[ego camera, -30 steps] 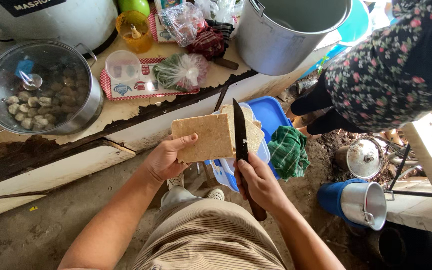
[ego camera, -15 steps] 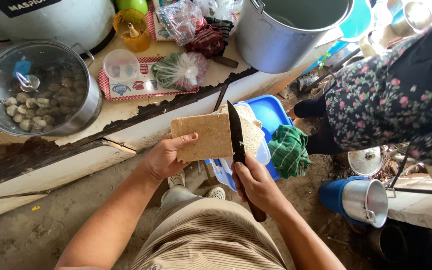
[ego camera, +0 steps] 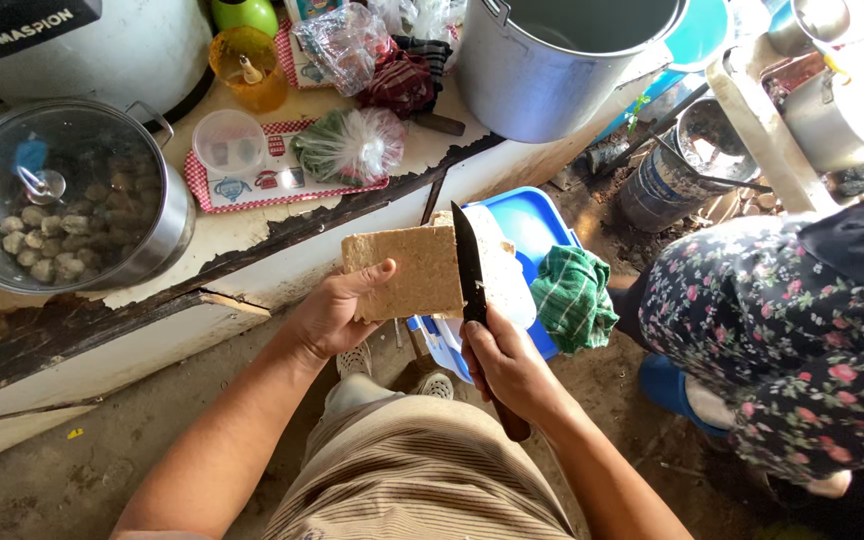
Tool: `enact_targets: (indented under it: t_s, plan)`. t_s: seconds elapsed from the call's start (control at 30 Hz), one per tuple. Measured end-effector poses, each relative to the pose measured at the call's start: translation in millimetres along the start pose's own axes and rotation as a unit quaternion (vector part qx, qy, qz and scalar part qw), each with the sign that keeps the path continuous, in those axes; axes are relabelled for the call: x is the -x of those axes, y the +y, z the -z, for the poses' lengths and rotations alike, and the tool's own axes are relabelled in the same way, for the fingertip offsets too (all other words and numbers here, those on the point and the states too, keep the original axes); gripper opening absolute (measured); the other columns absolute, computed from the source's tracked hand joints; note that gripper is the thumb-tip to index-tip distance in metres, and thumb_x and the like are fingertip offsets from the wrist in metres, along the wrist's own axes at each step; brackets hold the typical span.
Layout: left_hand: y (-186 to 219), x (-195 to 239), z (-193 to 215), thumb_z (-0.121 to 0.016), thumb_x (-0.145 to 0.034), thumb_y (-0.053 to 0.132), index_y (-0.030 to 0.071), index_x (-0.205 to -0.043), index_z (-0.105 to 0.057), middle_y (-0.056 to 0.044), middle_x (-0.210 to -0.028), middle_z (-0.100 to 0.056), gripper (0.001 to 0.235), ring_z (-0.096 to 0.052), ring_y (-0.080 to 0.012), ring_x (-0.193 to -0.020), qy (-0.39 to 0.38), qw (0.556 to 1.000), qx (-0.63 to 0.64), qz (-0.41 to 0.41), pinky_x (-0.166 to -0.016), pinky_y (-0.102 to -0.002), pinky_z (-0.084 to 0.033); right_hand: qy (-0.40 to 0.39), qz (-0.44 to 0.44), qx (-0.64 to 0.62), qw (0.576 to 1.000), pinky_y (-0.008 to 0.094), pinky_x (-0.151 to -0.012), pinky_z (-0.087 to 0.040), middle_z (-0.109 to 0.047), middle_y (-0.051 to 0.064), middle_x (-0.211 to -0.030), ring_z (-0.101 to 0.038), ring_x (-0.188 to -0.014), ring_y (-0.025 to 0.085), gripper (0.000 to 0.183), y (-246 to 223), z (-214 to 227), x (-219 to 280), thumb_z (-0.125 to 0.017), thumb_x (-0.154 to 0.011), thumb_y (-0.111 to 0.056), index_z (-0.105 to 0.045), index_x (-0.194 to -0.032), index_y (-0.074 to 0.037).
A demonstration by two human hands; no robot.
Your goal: The person slices a block of tempeh into thin pieces with a knife by hand.
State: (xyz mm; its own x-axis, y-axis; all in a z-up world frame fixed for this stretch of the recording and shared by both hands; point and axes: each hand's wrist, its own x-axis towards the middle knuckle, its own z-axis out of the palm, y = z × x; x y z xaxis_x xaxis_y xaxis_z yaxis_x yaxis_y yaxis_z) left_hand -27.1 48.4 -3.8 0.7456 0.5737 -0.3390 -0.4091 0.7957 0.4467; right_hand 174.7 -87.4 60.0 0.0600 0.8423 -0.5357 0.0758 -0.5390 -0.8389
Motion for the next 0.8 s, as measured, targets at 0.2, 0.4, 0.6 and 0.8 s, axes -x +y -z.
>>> enact_targets:
  t_s: [0.2,0.4,0.6,0.8]
  plan:
    - [4.9,-6.7,-13.6,-0.061,-0.099,0.019,-0.002,-0.134,-0.055,-0.016,-0.118,-0.07,0.041,-0.07,-0.0251,-0.109,-0.005,0.999,-0.033,0.022,-0.097,-0.041,-0.059,0.011,0.006,-0.012,1.0,0.027,-0.04,-0.043,-0.051,0.001,-0.068,-0.046,-0.048,0.01,0.024,4.9,5.0,-3.6,-0.041,-0.108,-0.027,-0.049,-0.097,-0.008]
    - [0.9,-13.6,-17.9,-0.059,-0.1,0.017,-0.003,-0.132,-0.057,-0.017,-0.117,-0.07,0.038,-0.071,-0.0244,-0.106,-0.019,0.998,-0.005,0.065,-0.097,-0.04,-0.059,0.017,-0.006,-0.056,0.998,0.027,-0.041,-0.043,-0.051,0.002,-0.069,-0.047,-0.047,0.011,0.024,11.5,7.8,0.6,-0.042,-0.107,-0.026,-0.05,-0.097,-0.006]
    - [3.6,-20.1,-18.3,-0.057,-0.102,0.016,-0.005,-0.131,-0.056,-0.018,-0.116,-0.07,0.036,-0.071,-0.0249,-0.106,-0.026,0.998,-0.022,0.046,-0.095,-0.04,-0.058,0.027,-0.02,-0.073,0.997,0.027,-0.041,-0.043,-0.051,0.001,-0.07,-0.048,-0.049,0.011,0.022,15.2,7.2,1.0,-0.042,-0.106,-0.025,-0.051,-0.096,-0.008]
    - [8.2,-20.5,-24.8,-0.056,-0.102,0.017,-0.004,-0.132,-0.057,-0.016,-0.117,-0.07,0.037,-0.07,-0.0234,-0.106,-0.046,0.997,-0.037,0.047,-0.095,-0.04,-0.059,0.037,-0.015,-0.064,0.997,0.028,-0.04,-0.042,-0.051,0.002,-0.068,-0.046,-0.046,0.012,0.027,12.8,5.8,-4.1,-0.042,-0.108,-0.028,-0.049,-0.093,-0.007]
